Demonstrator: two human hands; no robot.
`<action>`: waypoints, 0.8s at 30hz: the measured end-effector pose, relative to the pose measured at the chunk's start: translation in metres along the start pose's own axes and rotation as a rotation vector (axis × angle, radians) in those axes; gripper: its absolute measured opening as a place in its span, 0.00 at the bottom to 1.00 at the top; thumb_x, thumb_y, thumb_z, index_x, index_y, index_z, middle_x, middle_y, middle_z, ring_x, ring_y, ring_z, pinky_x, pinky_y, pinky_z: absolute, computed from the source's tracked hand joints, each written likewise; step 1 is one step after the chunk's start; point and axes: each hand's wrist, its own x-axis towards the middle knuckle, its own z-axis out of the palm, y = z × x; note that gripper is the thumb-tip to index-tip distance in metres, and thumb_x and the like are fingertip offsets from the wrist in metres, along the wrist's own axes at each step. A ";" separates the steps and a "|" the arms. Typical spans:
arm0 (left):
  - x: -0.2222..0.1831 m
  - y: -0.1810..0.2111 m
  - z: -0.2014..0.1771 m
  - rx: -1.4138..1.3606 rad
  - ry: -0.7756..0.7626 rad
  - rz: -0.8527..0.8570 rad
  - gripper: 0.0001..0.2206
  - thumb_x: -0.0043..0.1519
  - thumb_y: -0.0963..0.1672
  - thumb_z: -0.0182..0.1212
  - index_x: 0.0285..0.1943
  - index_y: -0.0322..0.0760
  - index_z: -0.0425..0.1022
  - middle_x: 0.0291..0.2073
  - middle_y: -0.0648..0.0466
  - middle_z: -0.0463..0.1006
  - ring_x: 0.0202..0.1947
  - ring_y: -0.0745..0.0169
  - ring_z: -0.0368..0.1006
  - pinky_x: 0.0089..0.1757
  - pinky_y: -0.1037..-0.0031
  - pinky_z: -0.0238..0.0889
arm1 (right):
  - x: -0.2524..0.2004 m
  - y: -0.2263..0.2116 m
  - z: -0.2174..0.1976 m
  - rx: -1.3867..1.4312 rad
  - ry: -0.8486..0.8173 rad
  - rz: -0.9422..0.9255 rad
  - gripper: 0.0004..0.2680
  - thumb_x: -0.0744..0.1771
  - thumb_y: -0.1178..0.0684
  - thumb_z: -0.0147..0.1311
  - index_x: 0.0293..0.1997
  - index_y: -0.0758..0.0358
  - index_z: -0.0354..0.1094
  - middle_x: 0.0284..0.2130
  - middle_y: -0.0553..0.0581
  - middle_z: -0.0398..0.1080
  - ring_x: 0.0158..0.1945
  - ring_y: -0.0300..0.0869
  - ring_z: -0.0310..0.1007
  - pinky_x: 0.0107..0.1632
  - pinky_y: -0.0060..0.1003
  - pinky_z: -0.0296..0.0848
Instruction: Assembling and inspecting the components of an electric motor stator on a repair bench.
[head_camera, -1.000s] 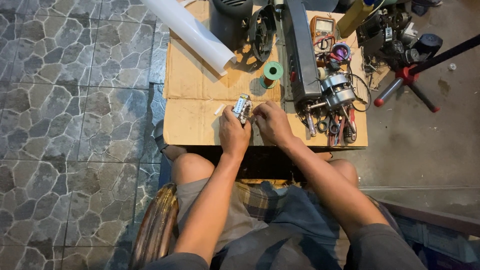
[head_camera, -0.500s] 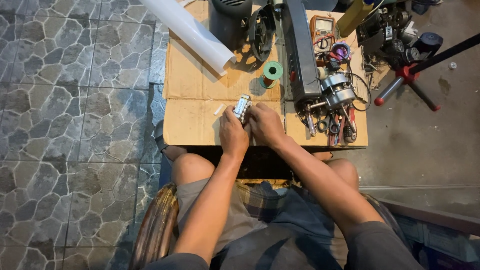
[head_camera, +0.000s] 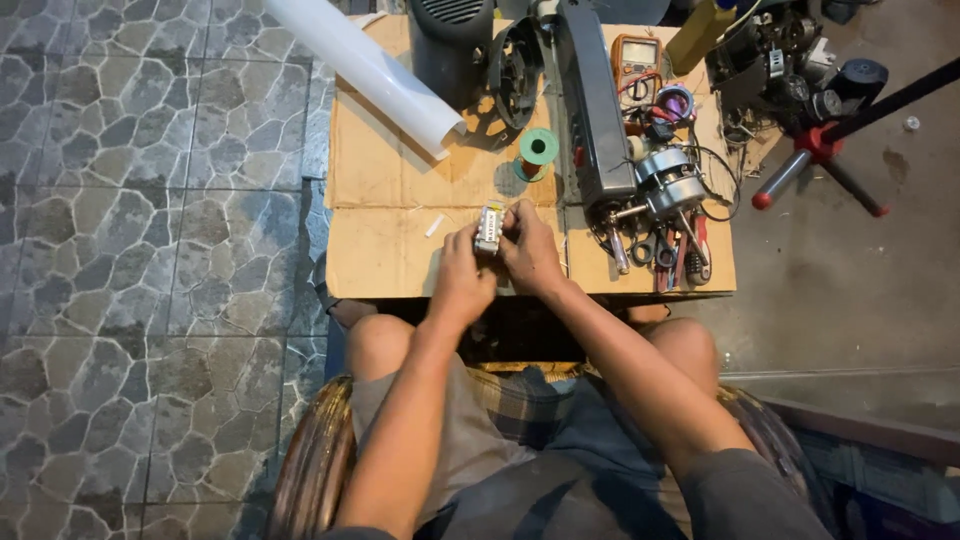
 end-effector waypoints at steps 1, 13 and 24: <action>0.005 -0.002 -0.008 0.001 -0.005 0.004 0.30 0.49 0.34 0.57 0.66 0.26 0.61 0.53 0.31 0.67 0.56 0.23 0.66 0.57 0.44 0.63 | 0.004 -0.001 -0.001 0.002 0.005 0.002 0.10 0.63 0.59 0.61 0.42 0.54 0.62 0.30 0.62 0.75 0.41 0.59 0.79 0.42 0.51 0.73; 0.057 -0.064 -0.012 0.074 -0.124 0.013 0.12 0.61 0.41 0.60 0.51 0.49 0.83 0.42 0.49 0.82 0.50 0.44 0.77 0.51 0.59 0.70 | 0.004 -0.007 -0.012 0.010 -0.098 -0.021 0.13 0.61 0.65 0.56 0.45 0.58 0.58 0.32 0.66 0.75 0.43 0.64 0.78 0.45 0.55 0.73; 0.055 -0.020 -0.029 -0.046 -0.166 0.091 0.10 0.62 0.37 0.54 0.45 0.40 0.80 0.37 0.40 0.79 0.46 0.29 0.75 0.48 0.54 0.69 | 0.008 0.004 -0.021 -0.105 -0.152 -0.134 0.10 0.63 0.60 0.55 0.45 0.52 0.60 0.35 0.65 0.71 0.45 0.67 0.74 0.44 0.61 0.71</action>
